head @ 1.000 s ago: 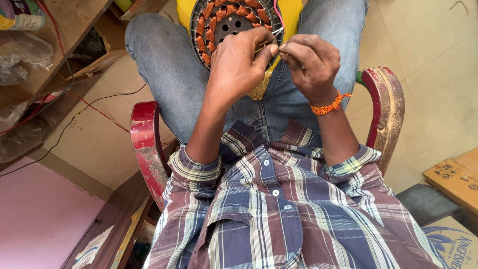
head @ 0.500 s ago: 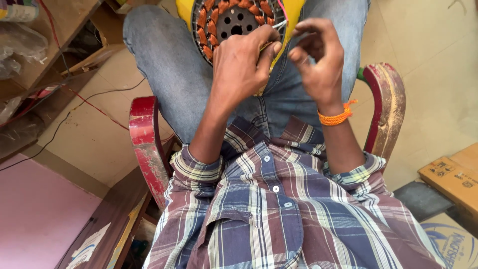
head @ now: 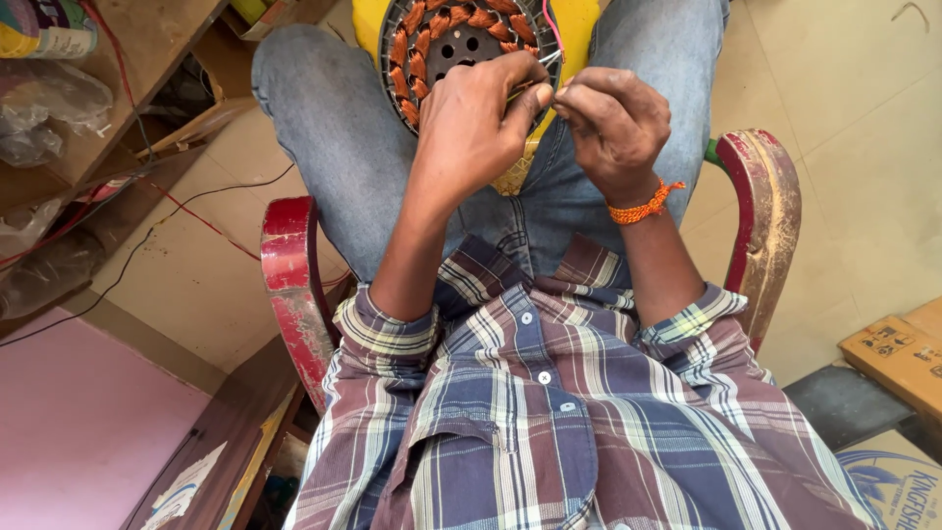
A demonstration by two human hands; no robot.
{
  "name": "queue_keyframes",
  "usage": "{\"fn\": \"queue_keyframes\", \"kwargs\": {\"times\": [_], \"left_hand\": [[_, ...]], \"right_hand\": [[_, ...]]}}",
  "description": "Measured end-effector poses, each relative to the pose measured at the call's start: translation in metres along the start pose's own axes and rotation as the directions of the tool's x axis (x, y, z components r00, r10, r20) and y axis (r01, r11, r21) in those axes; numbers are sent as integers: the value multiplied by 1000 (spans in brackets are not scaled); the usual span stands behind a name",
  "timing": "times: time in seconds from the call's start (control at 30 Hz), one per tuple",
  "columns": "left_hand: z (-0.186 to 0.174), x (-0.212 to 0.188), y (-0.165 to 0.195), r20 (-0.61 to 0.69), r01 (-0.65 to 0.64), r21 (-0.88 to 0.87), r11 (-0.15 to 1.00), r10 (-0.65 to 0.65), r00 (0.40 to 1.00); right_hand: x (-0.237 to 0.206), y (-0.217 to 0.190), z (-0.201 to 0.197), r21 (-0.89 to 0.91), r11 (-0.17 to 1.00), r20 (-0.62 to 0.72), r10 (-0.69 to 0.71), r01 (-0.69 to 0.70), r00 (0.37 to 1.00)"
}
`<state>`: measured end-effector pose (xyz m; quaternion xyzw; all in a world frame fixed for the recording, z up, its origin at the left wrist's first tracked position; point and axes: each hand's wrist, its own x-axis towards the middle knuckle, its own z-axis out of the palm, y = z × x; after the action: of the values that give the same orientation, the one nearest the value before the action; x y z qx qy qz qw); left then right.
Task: The person sits in a chair with a fan motor stator resting on their lap and twists together the colored lead wires of the copper windings, joining them one by one by hand. Near the end they pick up a pair of scissors and trim the joined wire ends.
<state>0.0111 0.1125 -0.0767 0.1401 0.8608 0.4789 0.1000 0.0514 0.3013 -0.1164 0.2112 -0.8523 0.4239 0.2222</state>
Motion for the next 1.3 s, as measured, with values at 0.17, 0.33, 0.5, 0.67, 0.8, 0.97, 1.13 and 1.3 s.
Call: {"fn": "queue_keyframes", "kwargs": {"times": [0.17, 0.33, 0.5, 0.67, 0.8, 0.97, 1.13, 1.3], "left_hand": [[6, -7, -1, -54, -109, 87, 990, 114, 992], [8, -10, 3, -82, -36, 53, 998, 41, 996], [5, -12, 14, -102, -35, -12, 999, 34, 994], [5, -8, 16, -145, -101, -210, 973, 71, 987], [-3, -18, 13, -159, 157, -36, 987, -161, 974], [-30, -16, -30, -539, 117, 37, 992, -78, 838], [-17, 10, -82, -387, -104, -727, 678, -280, 879], [0, -15, -74, -142, -83, -977, 196, -310, 940]], "right_hand": [[-4, -12, -4, 460, 632, 276, 566, -624, 777], [-17, 0, -2, 478, 540, 287, 649, -693, 704], [-25, 17, 9, 585, 360, 315, 724, -726, 613], [-29, 22, 16, 546, 325, 397, 711, -772, 580], [-32, 32, 5, 351, 611, 255, 667, -709, 700], [-26, 38, 6, 535, 266, 400, 756, -802, 518], [-15, 12, 32, 652, 165, 415, 739, -740, 531], [-5, 35, 14, 505, 340, 389, 730, -793, 562]]}}
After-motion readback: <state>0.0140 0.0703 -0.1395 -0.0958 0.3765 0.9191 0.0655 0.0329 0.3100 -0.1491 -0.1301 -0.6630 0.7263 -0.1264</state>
